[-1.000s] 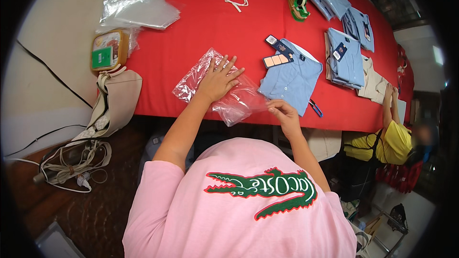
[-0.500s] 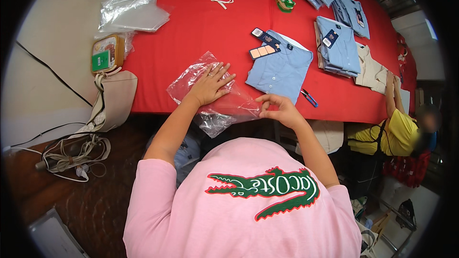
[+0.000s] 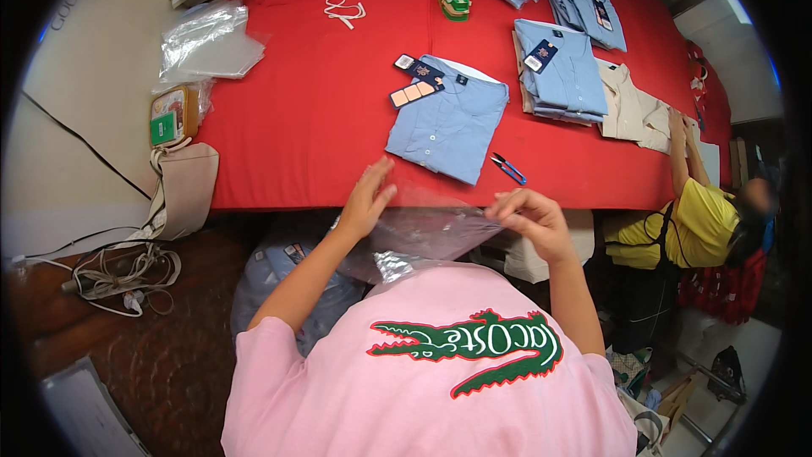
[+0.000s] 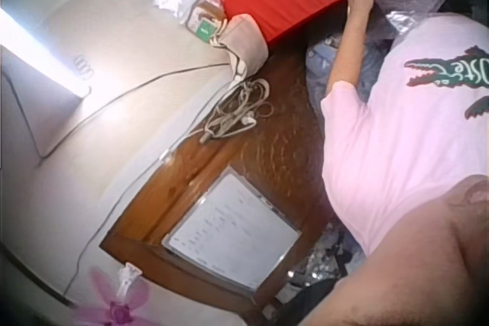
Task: The person places folded blue shirts into plastic bags and seals them.
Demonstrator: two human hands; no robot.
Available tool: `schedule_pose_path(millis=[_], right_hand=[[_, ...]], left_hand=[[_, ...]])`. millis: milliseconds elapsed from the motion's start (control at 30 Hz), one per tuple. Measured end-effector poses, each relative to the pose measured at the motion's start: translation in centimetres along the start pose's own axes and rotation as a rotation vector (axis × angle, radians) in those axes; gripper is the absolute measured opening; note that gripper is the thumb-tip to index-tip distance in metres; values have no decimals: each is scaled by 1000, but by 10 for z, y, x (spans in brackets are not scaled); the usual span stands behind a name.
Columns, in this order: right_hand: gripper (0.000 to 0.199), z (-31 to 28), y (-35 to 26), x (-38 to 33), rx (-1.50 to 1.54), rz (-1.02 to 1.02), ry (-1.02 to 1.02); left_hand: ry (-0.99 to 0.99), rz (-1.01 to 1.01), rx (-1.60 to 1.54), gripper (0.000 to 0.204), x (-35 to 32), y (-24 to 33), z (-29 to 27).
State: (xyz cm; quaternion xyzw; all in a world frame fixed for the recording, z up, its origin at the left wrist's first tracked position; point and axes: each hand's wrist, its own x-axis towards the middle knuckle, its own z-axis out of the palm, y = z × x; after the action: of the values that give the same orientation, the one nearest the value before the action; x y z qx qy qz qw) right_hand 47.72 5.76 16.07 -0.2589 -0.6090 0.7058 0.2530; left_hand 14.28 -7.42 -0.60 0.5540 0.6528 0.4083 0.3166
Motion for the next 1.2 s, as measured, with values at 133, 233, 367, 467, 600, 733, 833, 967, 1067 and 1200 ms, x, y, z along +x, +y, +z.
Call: schedule_pose_path(millis=[133,233,367,467,600,733,833,967,1067,1200], right_hand=[[6,-41,-3,-41,193,112,123],[6,-51,7,-72,76,171,202],[7,-61,38,-117,-16,266,279],[8,-63,60,-143,-7,306,348],[8,-69,83,-163,1,334,403],[9,-80,105,-160,-148,322,464],[6,-82,110,-145,-496,214,316],[6,-60,92,-109,-761,129,68],[8,-42,89,-87,-823,77,-76],[8,-21,93,-75,-856,86,-136]], left_hand=[[365,-298,-195,63,82,-16,29],[326,-456,-48,60,123,-14,38],[292,-477,-170,47,122,-11,51],[317,-492,-311,42,90,-8,59],[396,-523,-257,35,19,17,72],[425,-596,-163,55,-27,19,72],[481,-425,230,87,-19,46,55],[216,-79,525,126,34,60,14],[-54,-91,741,142,79,52,-9],[-221,-209,762,146,111,36,-29]])
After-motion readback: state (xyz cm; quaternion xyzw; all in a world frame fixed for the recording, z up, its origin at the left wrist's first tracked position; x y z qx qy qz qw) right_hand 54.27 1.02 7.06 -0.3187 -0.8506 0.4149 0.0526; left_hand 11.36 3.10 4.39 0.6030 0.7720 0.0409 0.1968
